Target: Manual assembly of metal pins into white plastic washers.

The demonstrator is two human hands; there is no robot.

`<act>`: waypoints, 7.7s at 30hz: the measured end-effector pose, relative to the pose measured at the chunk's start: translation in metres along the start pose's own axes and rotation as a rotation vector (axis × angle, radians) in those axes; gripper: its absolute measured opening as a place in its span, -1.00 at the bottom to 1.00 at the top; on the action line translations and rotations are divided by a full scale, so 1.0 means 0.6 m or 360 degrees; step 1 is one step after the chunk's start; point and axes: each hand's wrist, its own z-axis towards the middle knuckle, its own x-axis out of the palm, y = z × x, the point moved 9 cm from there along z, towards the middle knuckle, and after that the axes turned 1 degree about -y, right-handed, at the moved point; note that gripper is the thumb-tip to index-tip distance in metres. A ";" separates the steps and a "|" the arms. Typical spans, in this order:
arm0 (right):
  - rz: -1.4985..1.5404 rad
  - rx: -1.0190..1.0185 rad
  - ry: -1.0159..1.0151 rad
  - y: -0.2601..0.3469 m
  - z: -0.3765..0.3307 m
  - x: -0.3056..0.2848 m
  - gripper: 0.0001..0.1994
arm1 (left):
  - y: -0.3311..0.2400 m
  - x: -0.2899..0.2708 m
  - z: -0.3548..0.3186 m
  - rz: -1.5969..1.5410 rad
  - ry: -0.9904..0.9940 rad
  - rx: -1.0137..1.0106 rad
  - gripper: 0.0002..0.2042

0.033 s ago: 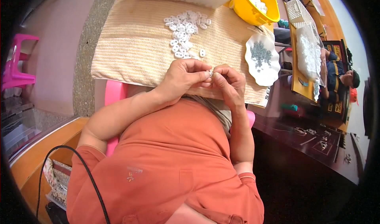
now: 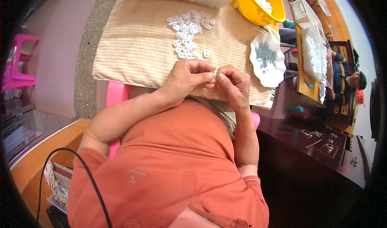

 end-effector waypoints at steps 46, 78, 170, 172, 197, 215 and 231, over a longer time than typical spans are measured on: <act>-0.0226 -0.0082 0.0059 0.002 0.000 0.006 -0.90 | 0.005 0.001 -0.001 0.0111 -0.0015 0.0015 -0.80; -0.0333 -0.0069 0.0150 0.018 -0.001 0.013 -0.85 | 0.009 0.008 -0.005 0.0072 0.0007 0.0046 -0.84; 0.0132 0.0194 -0.0106 -0.014 0.035 -0.024 -0.74 | -0.029 -0.019 -0.006 -0.0158 -0.0220 0.0097 -0.83; 0.0124 0.0146 -0.0092 -0.015 0.036 -0.026 -0.75 | -0.029 -0.017 -0.005 -0.0166 -0.0198 0.0100 -0.83; 0.0148 0.0120 0.0001 -0.010 0.033 -0.015 -0.70 | -0.022 -0.020 -0.001 -0.0114 -0.0180 0.0067 -0.83; 0.0195 0.0099 0.0051 -0.009 0.028 -0.011 -0.70 | -0.017 -0.013 -0.001 -0.0085 -0.0121 0.0053 -0.81; 0.0208 0.0107 0.0089 -0.010 0.027 -0.010 -0.69 | -0.011 -0.015 0.001 -0.0079 -0.0118 0.0043 -0.82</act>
